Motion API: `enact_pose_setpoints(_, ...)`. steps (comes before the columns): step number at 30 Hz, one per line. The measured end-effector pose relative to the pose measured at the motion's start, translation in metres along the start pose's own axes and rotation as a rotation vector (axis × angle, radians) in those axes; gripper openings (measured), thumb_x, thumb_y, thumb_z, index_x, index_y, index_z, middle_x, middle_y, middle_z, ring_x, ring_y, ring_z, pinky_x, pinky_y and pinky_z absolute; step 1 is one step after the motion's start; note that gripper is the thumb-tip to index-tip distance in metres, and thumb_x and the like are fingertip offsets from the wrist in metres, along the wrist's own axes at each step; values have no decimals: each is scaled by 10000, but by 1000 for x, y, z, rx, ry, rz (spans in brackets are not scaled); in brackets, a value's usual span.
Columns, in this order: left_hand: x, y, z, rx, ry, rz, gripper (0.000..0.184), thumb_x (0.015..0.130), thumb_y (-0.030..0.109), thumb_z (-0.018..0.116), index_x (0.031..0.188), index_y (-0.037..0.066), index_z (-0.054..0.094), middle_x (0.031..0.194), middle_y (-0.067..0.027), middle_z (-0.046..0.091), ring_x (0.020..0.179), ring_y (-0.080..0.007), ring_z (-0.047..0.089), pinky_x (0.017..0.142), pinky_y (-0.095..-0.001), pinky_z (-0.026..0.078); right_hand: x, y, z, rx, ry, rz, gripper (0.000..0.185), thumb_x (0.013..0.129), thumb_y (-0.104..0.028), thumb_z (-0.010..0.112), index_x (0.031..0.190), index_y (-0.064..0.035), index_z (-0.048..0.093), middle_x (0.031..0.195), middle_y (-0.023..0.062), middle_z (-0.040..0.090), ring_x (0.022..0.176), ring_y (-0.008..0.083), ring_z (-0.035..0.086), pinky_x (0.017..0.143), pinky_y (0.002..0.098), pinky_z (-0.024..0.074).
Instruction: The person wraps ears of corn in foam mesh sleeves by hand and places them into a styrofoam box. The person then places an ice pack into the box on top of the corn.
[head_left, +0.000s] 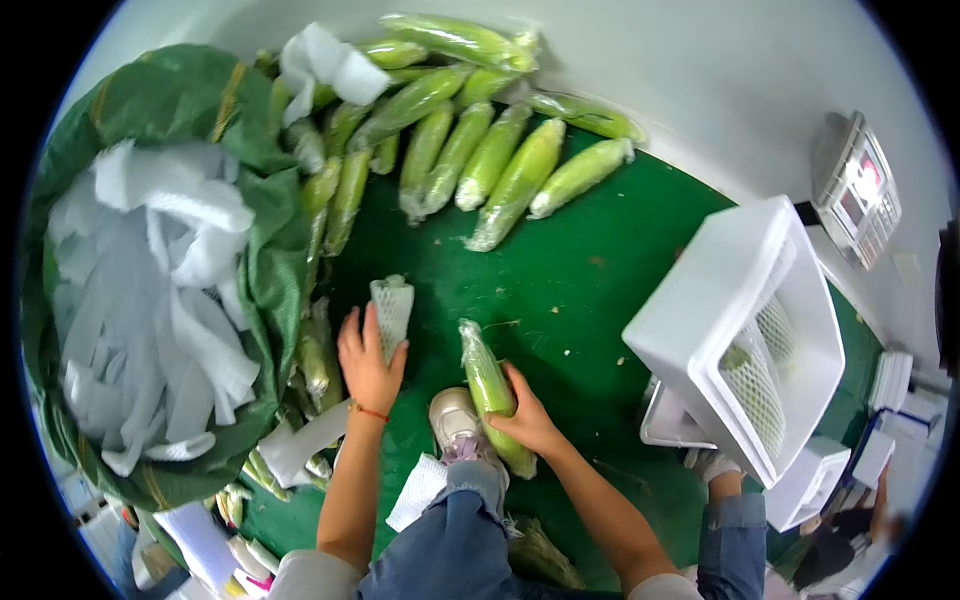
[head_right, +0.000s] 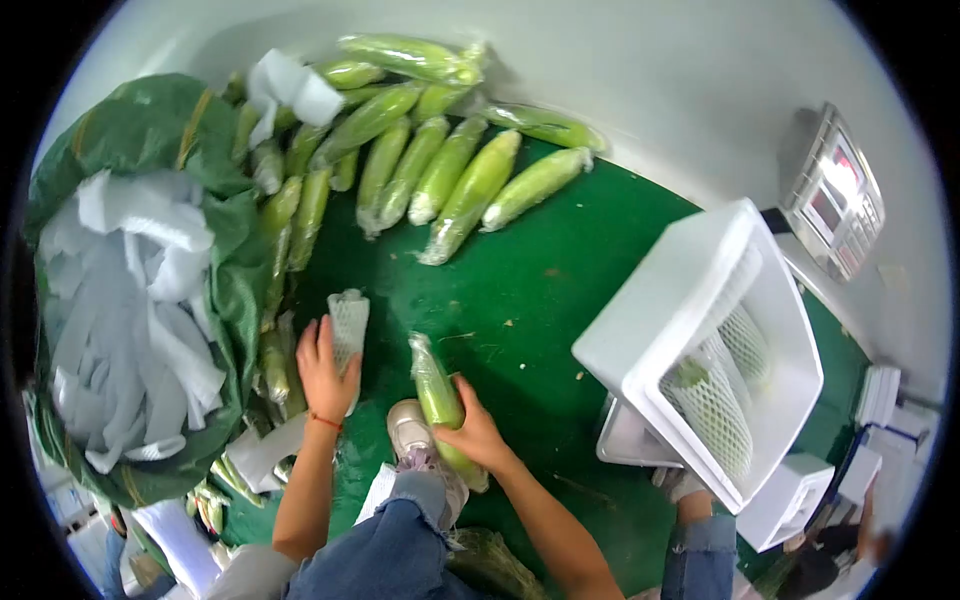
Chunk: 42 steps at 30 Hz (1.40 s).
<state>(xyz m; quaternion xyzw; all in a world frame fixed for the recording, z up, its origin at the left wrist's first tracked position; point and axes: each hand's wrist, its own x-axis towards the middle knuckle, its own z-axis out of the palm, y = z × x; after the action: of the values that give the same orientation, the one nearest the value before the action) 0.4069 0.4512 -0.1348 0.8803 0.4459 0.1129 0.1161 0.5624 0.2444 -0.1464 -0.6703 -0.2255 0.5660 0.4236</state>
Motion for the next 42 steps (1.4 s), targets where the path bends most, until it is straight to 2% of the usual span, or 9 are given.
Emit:
enact_pose_setpoints(8, 7, 54, -18, -144, -28, 199, 581, 755, 67, 656, 1312, 71, 492, 1348, -193, 435, 1221, -387, 417, 1027, -458, 325, -154, -137, -139, 878, -427, -110, 962, 671, -298, 800, 1416, -7, 265, 1272, 179, 494, 1154, 280, 524, 989, 426, 412)
enact_pose_setpoints(18, -11, 19, -83, -212, 88, 200, 343, 726, 56, 669, 1061, 117, 637, 1105, -125, 599, 1013, -307, 590, 878, -403, 471, -47, -65, -56, -708, 315, -197, 705, 721, -293, 742, 1297, -55, 412, 1109, 190, 553, 980, 388, 571, 834, 450, 463)
enact_pose_setpoints(24, 92, -35, -218, 294, 436, 195, 364, 753, 21, 660, 1102, 22, 558, 1106, -154, 575, 1034, -361, 529, 893, -415, 426, 47, -27, -24, -1141, 171, -406, 641, 717, -306, 748, 1282, -137, 495, 1128, 95, 556, 1044, 313, 531, 874, 466, 432)
enact_pose_setpoints(28, 154, -66, -194, 430, -16, 1, 414, 788, 107, 654, 1182, 59, 537, 1010, -128, 615, 906, -328, 559, 778, -414, 461, 50, -42, -40, -804, 234, -558, 547, 784, -268, 711, 1274, -113, 526, 1200, 111, 548, 1088, 293, 526, 900, 425, 434)
enact_pose_setpoints(30, 138, -1, -195, 279, 307, 322, 445, 793, 64, 646, 1217, 53, 513, 958, -111, 644, 889, -291, 593, 715, -394, 487, 33, -66, -57, -523, 308, -546, 503, 822, -254, 682, 1274, -97, 528, 1205, 124, 552, 1081, 269, 543, 897, 392, 444)
enact_pose_setpoints(33, 66, 70, -159, -708, 148, 246, 606, 754, 1, 716, 1292, 20, 439, 1253, -124, 515, 1054, -182, 535, 909, -289, 438, -4, -89, -68, 450, 73, -321, 459, 944, -384, 514, 1309, -107, 492, 896, 58, 610, 771, 134, 572, 683, 277, 476)
enact_pose_setpoints(36, 32, 124, -77, -1477, -673, -297, 253, 860, -11, 607, 1095, 60, 548, 940, 19, 556, 830, -59, 508, 717, -226, 438, -26, -121, -60, 900, -177, -58, 526, 964, -430, 438, 1399, -143, 361, 705, 20, 545, 513, 98, 472, 436, 232, 383)
enact_pose_setpoints(39, 1, 145, -33, -738, -346, 217, 240, 762, -41, 611, 993, 17, 584, 954, -192, 591, 877, -367, 593, 748, -374, 489, -22, -93, -56, 797, -190, 182, 472, 947, -374, 513, 1337, -136, 393, 653, 4, 501, 412, 85, 409, 362, 215, 323)
enact_pose_setpoints(42, -21, 139, -16, -703, -346, 208, 132, 805, -38, 578, 910, -2, 507, 1031, -225, 564, 932, -397, 564, 793, -413, 466, -37, -73, -51, 845, -147, 274, 336, 930, -320, 573, 1164, -103, 468, 669, -5, 490, 465, 69, 432, 384, 216, 343)
